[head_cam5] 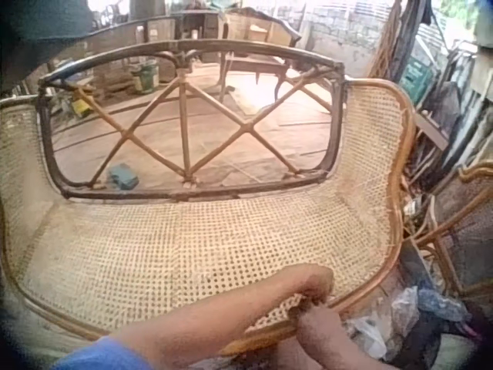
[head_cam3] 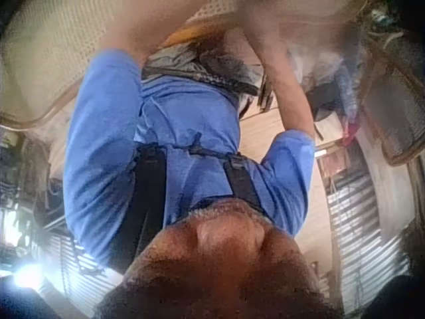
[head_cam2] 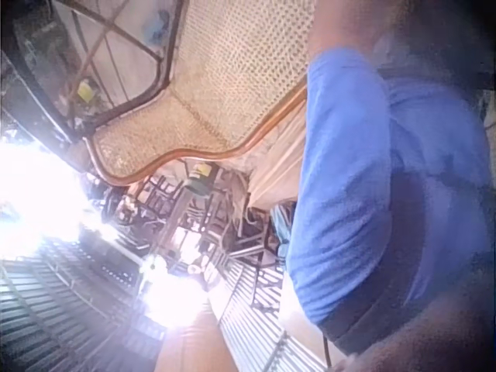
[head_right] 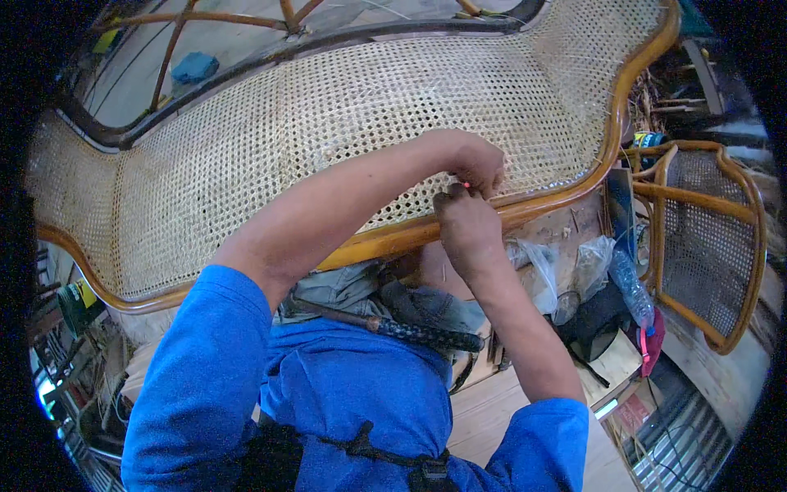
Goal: The person repairs a rattan chair by inserting small wooden pegs into the frame and tapping them in with a hammer. They repeatedly pick up pegs, position them in the holes along the chair's edge, and strike them to secure the woven seat.
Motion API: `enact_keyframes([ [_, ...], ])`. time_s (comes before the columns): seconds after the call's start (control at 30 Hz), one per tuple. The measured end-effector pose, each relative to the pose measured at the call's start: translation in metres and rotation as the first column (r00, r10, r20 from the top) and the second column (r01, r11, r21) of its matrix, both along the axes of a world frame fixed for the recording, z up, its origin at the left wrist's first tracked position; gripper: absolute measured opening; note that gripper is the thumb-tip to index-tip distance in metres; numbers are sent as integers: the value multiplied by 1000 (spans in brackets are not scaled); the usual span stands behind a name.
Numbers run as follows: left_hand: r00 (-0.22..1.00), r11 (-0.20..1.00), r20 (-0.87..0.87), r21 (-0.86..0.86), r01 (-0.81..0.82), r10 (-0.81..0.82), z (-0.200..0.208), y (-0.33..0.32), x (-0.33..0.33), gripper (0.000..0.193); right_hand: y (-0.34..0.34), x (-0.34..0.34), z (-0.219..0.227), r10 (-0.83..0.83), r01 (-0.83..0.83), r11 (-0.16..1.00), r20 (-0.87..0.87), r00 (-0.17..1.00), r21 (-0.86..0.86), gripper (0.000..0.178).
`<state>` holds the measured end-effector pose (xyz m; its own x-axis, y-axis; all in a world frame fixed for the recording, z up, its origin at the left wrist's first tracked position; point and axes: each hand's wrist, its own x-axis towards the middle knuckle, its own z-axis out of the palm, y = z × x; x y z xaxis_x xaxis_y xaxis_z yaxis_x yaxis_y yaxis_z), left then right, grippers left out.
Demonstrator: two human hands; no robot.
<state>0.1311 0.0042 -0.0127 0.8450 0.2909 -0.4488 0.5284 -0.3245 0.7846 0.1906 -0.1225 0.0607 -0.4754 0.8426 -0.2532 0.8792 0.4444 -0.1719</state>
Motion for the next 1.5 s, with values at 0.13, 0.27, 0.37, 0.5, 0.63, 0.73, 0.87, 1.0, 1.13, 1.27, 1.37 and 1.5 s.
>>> enact_keyframes([
  [0.13, 997, 999, -61, -13, -39, 38, 18, -4, -4, 15, 8, 0, 2, -60, 63, 995, 42, 997, -79, 12],
  [0.27, 996, 990, -41, -110, -89, 85, 9, -3, -5, 18, -18, -1, 2, -122, 191, 962, -317, 940, 197, 12],
  [0.37, 997, 993, -33, -90, -78, 76, 21, -8, -12, 22, -69, -5, 0, -17, -56, 949, -229, 973, -312, 18],
  [0.5, 992, 977, 53, -188, -104, 116, 24, -9, -18, 25, -123, -15, 27, -53, -77, 854, -234, 971, -515, 26],
  [0.63, 988, 961, 77, -251, -114, 137, 13, -6, -15, 25, -143, -10, 40, -157, -23, 804, -250, 955, -594, 34],
  [0.73, 987, 960, 84, -258, -110, 136, 15, -7, -16, 26, -138, -7, 47, -226, -33, 728, -285, 931, -684, 40],
  [0.87, 983, 961, 90, -242, -135, 160, 12, -8, -17, 28, -129, 22, 71, -334, 104, 617, -140, 932, -780, 41],
  [1.0, 984, 977, 88, -163, -141, 156, 12, -10, -16, 30, -110, 53, 97, -573, 377, 653, -102, 814, -657, 28],
  [1.13, 983, 975, 125, -198, -105, 132, 13, -10, -18, 29, -92, 67, 91, -795, 427, 359, -32, 606, -830, 23],
  [1.27, 985, 978, 104, -173, -117, 136, 24, -11, -20, 26, -90, 63, 81, -669, 485, 616, -86, 738, -621, 28],
  [1.37, 984, 968, 119, -230, -101, 132, 9, -8, -17, 26, -84, 52, 90, -553, 438, 736, -86, 828, -516, 29],
  [1.5, 984, 969, 108, -217, -117, 143, 1, -8, -13, 25, -81, 52, 90, -494, 404, 781, -75, 866, -477, 29],
])
